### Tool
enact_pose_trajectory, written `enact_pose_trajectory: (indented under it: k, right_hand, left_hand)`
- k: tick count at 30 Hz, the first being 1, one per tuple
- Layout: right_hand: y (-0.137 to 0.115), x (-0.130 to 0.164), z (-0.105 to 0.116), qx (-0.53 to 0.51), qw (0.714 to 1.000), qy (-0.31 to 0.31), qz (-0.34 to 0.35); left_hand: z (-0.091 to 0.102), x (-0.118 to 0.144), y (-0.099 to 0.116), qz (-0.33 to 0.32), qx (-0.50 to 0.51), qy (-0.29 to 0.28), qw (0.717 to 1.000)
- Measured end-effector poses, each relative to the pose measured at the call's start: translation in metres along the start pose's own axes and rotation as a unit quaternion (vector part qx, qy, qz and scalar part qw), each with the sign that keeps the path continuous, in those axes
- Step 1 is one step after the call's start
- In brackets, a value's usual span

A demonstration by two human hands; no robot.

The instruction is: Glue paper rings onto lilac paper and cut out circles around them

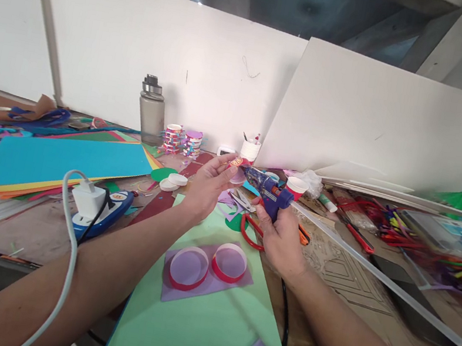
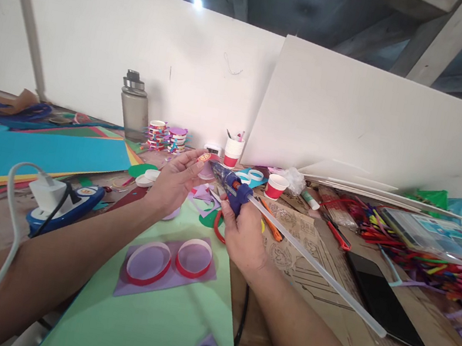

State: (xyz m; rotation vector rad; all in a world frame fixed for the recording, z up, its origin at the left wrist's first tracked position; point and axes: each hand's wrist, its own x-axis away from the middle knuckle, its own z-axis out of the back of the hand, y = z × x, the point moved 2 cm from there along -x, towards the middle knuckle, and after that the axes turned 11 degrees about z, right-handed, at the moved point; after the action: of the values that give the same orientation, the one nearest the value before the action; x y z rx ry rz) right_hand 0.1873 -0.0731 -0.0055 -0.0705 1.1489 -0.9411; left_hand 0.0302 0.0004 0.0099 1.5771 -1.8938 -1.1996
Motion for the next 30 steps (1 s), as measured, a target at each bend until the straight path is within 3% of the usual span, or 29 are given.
enact_pose_trajectory:
  k: [6, 30]
  right_hand:
    - [0.0008, 0.0014, -0.0007, -0.010, 1.000, 0.000, -0.003]
    - [-0.0005, 0.0018, -0.0018, -0.004, 1.000, -0.010, 0.000]
  left_hand:
    - [-0.0003, 0.0001, 0.0019, -0.032, -0.022, -0.004, 0.999]
    - [0.0022, 0.0020, 0.0045, -0.063, -0.034, -0.021, 0.997]
